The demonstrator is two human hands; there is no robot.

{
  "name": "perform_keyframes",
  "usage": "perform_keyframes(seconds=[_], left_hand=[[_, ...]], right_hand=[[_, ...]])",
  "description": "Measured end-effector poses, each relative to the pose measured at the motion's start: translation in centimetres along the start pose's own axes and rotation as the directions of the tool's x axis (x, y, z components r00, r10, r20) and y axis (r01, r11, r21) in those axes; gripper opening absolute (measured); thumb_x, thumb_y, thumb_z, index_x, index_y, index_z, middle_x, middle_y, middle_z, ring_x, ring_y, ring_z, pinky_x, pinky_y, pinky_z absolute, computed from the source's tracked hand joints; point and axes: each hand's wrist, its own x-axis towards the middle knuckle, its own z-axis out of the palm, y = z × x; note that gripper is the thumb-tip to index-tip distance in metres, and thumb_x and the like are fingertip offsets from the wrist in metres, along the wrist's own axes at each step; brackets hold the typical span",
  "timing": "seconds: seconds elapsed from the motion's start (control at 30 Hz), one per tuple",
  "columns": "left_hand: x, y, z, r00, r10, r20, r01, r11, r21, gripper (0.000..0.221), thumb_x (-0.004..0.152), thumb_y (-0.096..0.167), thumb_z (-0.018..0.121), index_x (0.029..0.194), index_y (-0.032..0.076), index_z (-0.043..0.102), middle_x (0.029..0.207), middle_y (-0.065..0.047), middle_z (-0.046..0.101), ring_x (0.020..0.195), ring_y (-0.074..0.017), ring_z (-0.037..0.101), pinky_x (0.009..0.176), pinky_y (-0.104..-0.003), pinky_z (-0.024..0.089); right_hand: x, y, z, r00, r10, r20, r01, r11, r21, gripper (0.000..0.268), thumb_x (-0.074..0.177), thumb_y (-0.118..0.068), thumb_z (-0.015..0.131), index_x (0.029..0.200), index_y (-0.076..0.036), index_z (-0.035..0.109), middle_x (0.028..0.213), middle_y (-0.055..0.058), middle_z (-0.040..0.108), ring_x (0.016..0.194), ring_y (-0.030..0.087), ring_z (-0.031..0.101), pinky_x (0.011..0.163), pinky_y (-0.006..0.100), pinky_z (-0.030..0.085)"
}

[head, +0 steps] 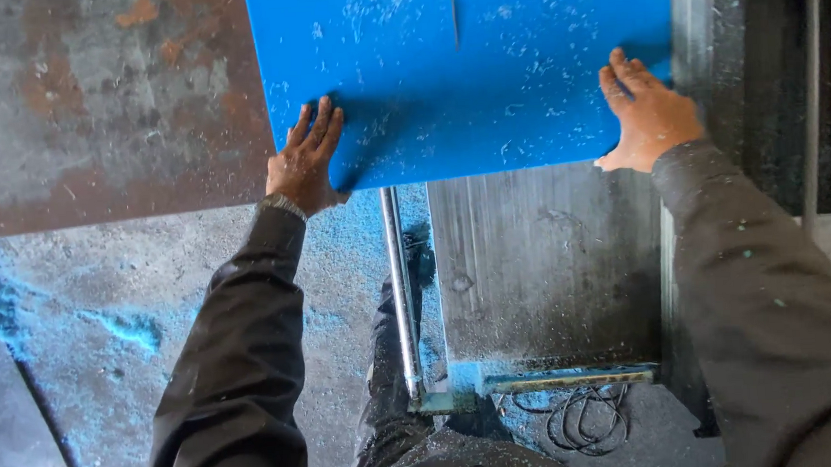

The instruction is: Cutting large blue plastic sheets using a table saw and marking progress on a production checklist.

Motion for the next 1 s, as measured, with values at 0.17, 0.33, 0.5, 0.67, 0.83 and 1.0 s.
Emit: perform_keyframes(seconds=[0.17, 0.33, 0.5, 0.67, 0.83, 1.0], left_hand=[[1.9, -1.2, -0.5, 1.000, -0.017, 0.024, 0.016, 1.000, 0.026, 0.151, 0.046, 0.055, 0.101, 0.166, 0.013, 0.019, 0.173, -0.010, 0.015, 0.157, -0.0386, 0.019, 0.113, -0.051, 0.046], [4.0, -2.5, -0.4, 1.000, -0.010, -0.020, 0.011, 0.998, 0.057, 0.151, 0.045, 0.058, 0.101, 0.166, 0.016, 0.021, 0.172, -0.009, 0.016, 0.156, -0.0370, 0.021, 0.110, -0.052, 0.049], [6.0, -3.6, -0.9, 0.999, -0.013, -0.033, 0.015, 0.997, 0.076, 0.151, 0.045, 0.057, 0.101, 0.167, 0.017, 0.021, 0.173, -0.008, 0.016, 0.156, -0.0369, 0.023, 0.105, -0.053, 0.052], [8.1, -4.9, -1.2, 0.999, -0.006, -0.045, 0.010, 0.996, 0.091, 0.151, 0.046, 0.059, 0.101, 0.166, 0.017, 0.021, 0.173, -0.008, 0.016, 0.155, -0.0373, 0.025, 0.103, -0.054, 0.054], [10.4, -6.6, -1.0, 0.995, 0.026, -0.099, -0.016, 0.995, 0.098, 0.150, 0.046, 0.062, 0.101, 0.166, 0.017, 0.023, 0.172, -0.009, 0.017, 0.154, -0.0374, 0.026, 0.104, -0.054, 0.053], [12.6, -7.8, -1.8, 0.996, 0.012, -0.083, -0.003, 0.995, 0.103, 0.150, 0.047, 0.061, 0.100, 0.167, 0.019, 0.023, 0.173, -0.008, 0.017, 0.155, -0.0359, 0.027, 0.105, -0.054, 0.053]], right_hand=[[2.4, 1.5, 0.9, 0.999, -0.020, -0.040, 0.016, 0.995, -0.093, 0.140, 0.053, -0.056, 0.095, 0.169, -0.016, 0.026, 0.178, 0.007, 0.013, 0.158, 0.029, 0.027, 0.108, 0.054, 0.050], [4.4, 2.9, 0.9, 0.995, -0.044, -0.090, 0.039, 0.998, -0.057, 0.139, 0.053, -0.056, 0.093, 0.170, -0.015, 0.029, 0.180, 0.006, 0.014, 0.160, 0.029, 0.028, 0.112, 0.054, 0.050], [6.5, 3.4, -0.1, 0.991, -0.061, -0.116, 0.052, 0.996, -0.079, 0.138, 0.053, -0.055, 0.094, 0.170, -0.014, 0.032, 0.180, 0.008, 0.016, 0.160, 0.030, 0.030, 0.113, 0.052, 0.049], [8.6, 4.6, 0.0, 0.982, -0.091, -0.164, 0.081, 0.994, -0.070, 0.137, 0.053, -0.054, 0.094, 0.170, -0.012, 0.035, 0.180, 0.010, 0.021, 0.160, 0.030, 0.033, 0.116, 0.050, 0.048], [10.8, 5.1, -1.3, 0.975, -0.106, -0.195, 0.088, 0.991, -0.097, 0.136, 0.054, -0.053, 0.094, 0.170, -0.012, 0.037, 0.181, 0.010, 0.024, 0.160, 0.030, 0.036, 0.115, 0.050, 0.049], [13.2, 6.7, -1.0, 0.967, -0.127, -0.221, 0.104, 0.988, -0.115, 0.135, 0.054, -0.054, 0.094, 0.170, -0.011, 0.040, 0.180, 0.011, 0.027, 0.158, 0.031, 0.040, 0.115, 0.050, 0.050]])
